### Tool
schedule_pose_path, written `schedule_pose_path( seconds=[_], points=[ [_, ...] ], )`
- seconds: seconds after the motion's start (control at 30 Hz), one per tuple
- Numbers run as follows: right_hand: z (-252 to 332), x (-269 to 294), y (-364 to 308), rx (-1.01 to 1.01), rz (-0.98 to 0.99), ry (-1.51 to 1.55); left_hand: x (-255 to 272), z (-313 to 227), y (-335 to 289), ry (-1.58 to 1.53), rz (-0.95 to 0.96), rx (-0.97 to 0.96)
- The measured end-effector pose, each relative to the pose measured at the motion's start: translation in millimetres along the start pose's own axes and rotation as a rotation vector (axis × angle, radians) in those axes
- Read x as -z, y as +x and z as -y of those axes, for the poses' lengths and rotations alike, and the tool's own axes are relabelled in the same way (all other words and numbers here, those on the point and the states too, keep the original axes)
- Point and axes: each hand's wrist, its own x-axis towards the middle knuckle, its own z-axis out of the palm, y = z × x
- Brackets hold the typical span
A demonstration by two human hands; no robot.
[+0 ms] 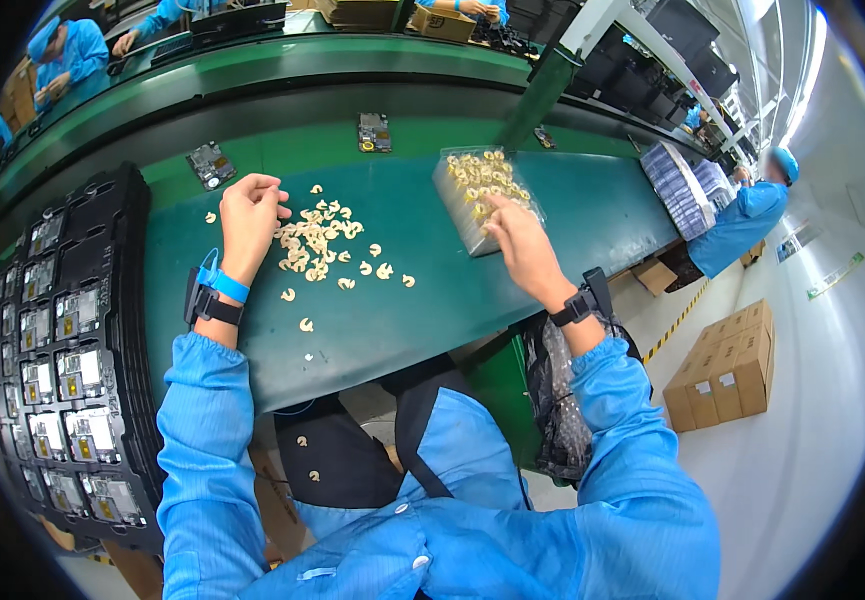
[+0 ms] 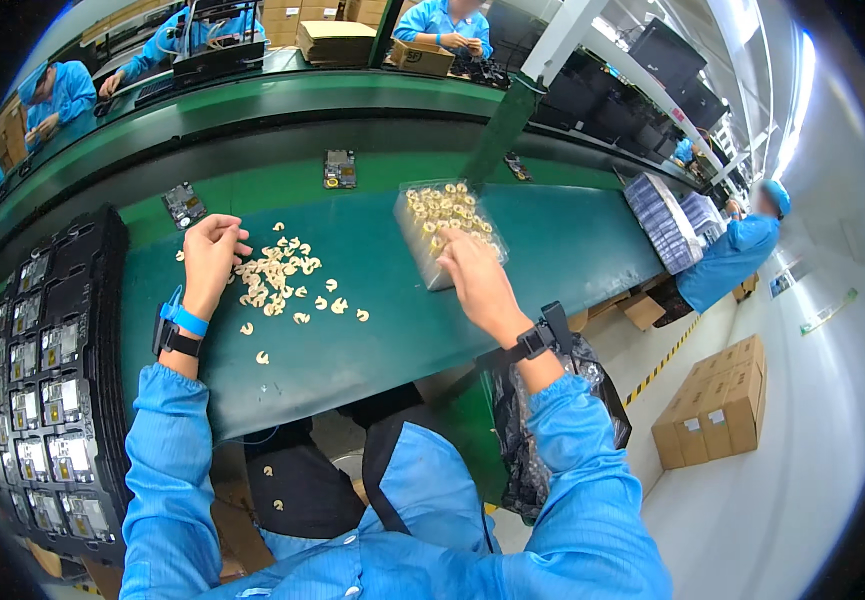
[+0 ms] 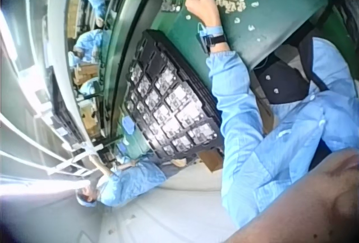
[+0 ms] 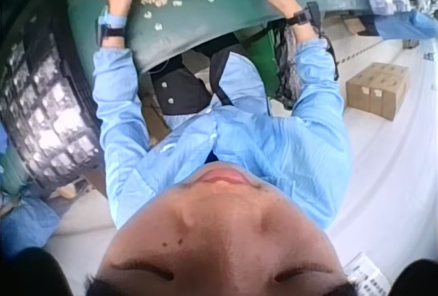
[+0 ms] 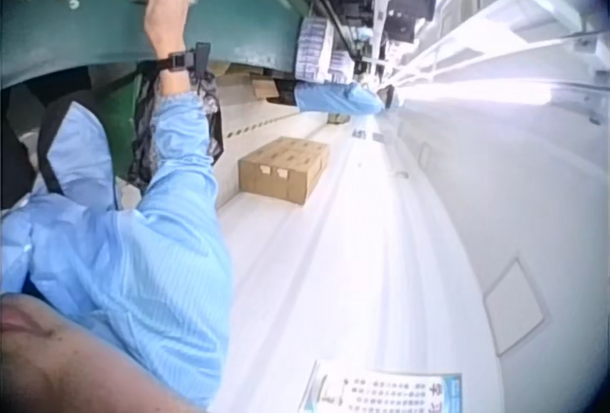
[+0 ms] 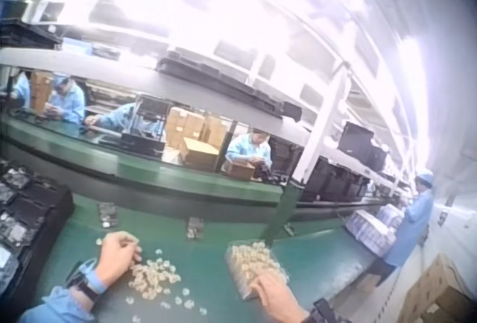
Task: Manually assemble small electronic components on a circuit board at a factory assembly line.
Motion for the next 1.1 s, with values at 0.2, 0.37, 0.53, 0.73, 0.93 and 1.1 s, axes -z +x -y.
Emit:
schedule_pose_path(
  seconds=[0.2,0.37,0.53,0.73,0.93,1.1],
  points=[
    [1,-8,-6,0.006,0.025,0.029,3,0,-4,-0.01,-0.008,0.023],
    [5,-10,-8,-0.027,-0.05,0.035,1,-2,-3,-0.001,0.005,0.034],
    [6,-13,-10,0.061,-0.089,-0.02,-1,0,0,0.005,0.019,0.015],
    [6,-14,-8,0.085,-0.051,-0.026,2,1,-2,-0.018,0.02,0.054],
    [7,-19,-12,0.086,-0.044,-0.036,1,-2,-1,-0.022,0.029,0.045],
    [7,-25,-12,0.131,-0.017,-0.05,2,-1,-1,0.006,0.027,0.032]
  ],
)
